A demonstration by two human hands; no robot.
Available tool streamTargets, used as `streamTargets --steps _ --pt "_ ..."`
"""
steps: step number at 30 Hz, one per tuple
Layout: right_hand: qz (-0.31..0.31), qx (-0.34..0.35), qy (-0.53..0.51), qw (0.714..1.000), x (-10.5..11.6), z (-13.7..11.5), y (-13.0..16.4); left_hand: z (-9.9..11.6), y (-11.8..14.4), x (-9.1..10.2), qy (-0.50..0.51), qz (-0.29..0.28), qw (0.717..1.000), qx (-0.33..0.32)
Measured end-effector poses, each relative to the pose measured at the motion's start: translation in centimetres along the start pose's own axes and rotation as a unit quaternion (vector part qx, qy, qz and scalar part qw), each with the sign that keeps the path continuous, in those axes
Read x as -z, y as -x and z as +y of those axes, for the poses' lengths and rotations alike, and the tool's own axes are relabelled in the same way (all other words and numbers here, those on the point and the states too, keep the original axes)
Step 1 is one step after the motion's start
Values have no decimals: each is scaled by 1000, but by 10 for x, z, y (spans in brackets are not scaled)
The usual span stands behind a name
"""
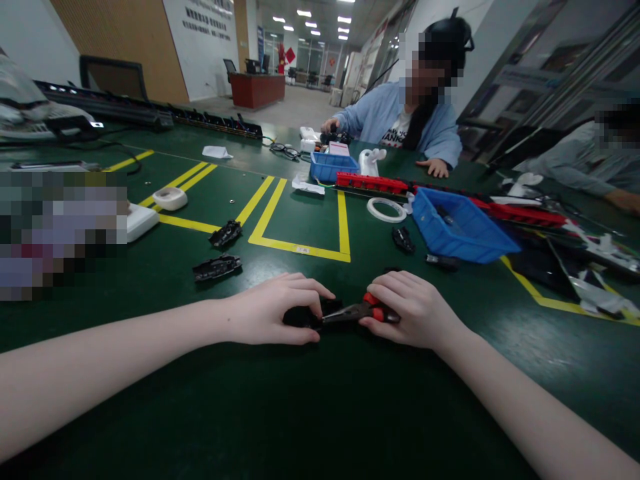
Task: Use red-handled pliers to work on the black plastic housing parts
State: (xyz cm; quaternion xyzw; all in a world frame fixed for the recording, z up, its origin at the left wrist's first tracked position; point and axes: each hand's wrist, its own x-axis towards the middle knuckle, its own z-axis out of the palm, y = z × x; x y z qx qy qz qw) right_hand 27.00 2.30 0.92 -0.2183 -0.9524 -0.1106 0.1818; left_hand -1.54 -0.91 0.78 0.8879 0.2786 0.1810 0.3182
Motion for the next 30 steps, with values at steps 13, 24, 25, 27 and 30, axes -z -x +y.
streamTargets --steps 13,24,25,27,30 --pt "3 8 3 1000 0 2 1 0 -1 2 23 -5 1000 6" --pt "5 9 8 1000 0 -1 0 -2 -1 1 19 -10 1000 3" --pt "6 10 10 1000 0 -1 0 -2 -1 1 18 -10 1000 2" --pt "12 13 15 1000 0 -2 -1 -3 -1 1 17 -9 1000 -4" --pt "19 14 20 1000 1 -5 -2 -4 -1 1 19 -5 1000 -12"
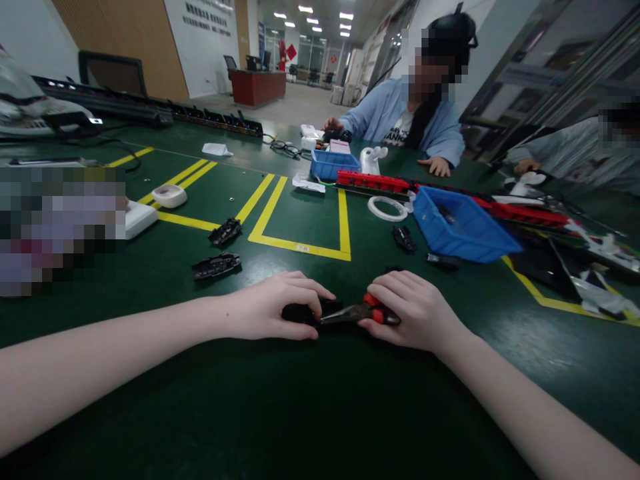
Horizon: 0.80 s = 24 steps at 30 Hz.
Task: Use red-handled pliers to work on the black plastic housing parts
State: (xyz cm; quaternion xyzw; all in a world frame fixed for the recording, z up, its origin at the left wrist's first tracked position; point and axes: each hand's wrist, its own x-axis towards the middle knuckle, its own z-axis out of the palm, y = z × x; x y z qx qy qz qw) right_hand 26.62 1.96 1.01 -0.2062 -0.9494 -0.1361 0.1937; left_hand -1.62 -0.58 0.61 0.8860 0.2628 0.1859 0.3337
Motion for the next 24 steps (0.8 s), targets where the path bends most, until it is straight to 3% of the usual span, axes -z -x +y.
streamTargets --steps 24 --pt "9 -30 -37 999 -3 -2 1 1 2 -1 0 14 1000 -6"
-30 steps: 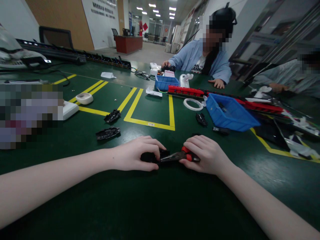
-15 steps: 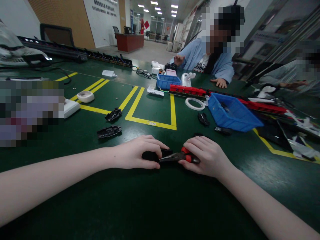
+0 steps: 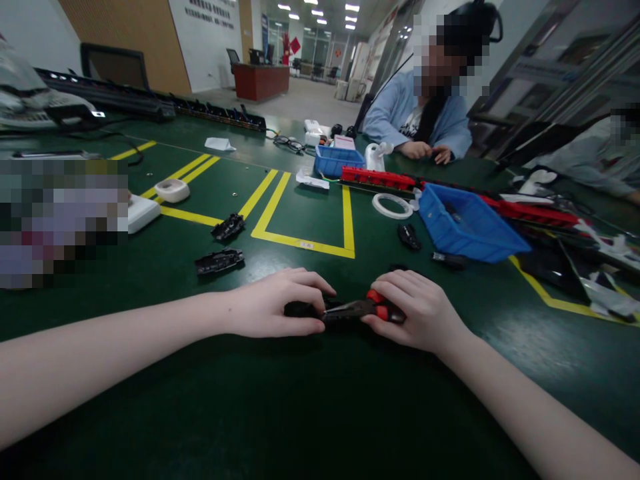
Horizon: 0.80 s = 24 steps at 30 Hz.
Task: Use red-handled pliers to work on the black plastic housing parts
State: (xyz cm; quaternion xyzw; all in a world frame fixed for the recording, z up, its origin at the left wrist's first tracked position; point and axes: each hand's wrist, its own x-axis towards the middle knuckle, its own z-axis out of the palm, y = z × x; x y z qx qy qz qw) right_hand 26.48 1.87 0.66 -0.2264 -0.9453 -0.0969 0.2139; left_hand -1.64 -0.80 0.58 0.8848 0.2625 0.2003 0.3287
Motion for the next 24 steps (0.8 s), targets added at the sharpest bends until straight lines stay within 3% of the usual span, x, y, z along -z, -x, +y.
streamTargets --steps 24 --pt "14 14 3 1000 -1 -2 0 -4 1 0 -25 -11 999 -22"
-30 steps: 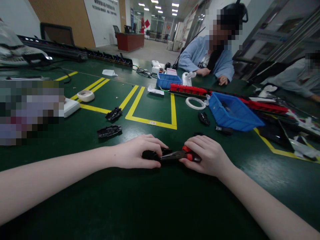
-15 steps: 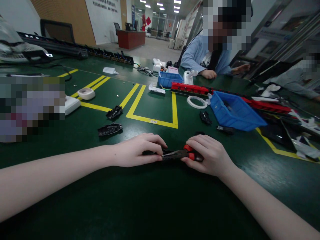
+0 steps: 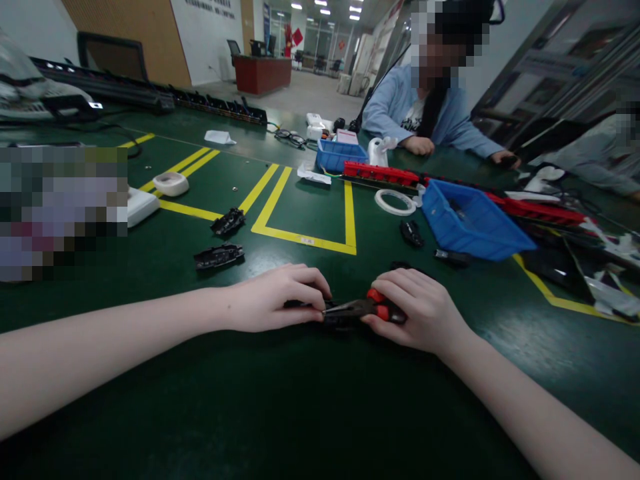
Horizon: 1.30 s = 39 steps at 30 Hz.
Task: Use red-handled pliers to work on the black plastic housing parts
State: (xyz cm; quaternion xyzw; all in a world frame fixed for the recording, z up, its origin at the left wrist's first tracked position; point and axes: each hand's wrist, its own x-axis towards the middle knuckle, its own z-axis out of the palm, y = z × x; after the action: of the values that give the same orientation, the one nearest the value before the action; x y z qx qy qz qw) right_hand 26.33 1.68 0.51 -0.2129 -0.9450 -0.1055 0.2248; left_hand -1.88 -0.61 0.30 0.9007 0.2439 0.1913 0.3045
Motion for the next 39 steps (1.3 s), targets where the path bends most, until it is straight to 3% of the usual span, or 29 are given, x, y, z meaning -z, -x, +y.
streamTargets --steps 15,22,30,39 --pt "-36 -33 -60 997 5 0 0 2 1 -1 -50 -2 999 0" --pt "-30 -54 -93 994 4 2 3 6 3 -2 -2 40 999 25" --pt "-8 -69 -139 988 3 0 3 10 7 1 -8 109 994 -20" --pt "-9 -70 -151 986 4 5 5 7 7 1 -67 118 987 -84"
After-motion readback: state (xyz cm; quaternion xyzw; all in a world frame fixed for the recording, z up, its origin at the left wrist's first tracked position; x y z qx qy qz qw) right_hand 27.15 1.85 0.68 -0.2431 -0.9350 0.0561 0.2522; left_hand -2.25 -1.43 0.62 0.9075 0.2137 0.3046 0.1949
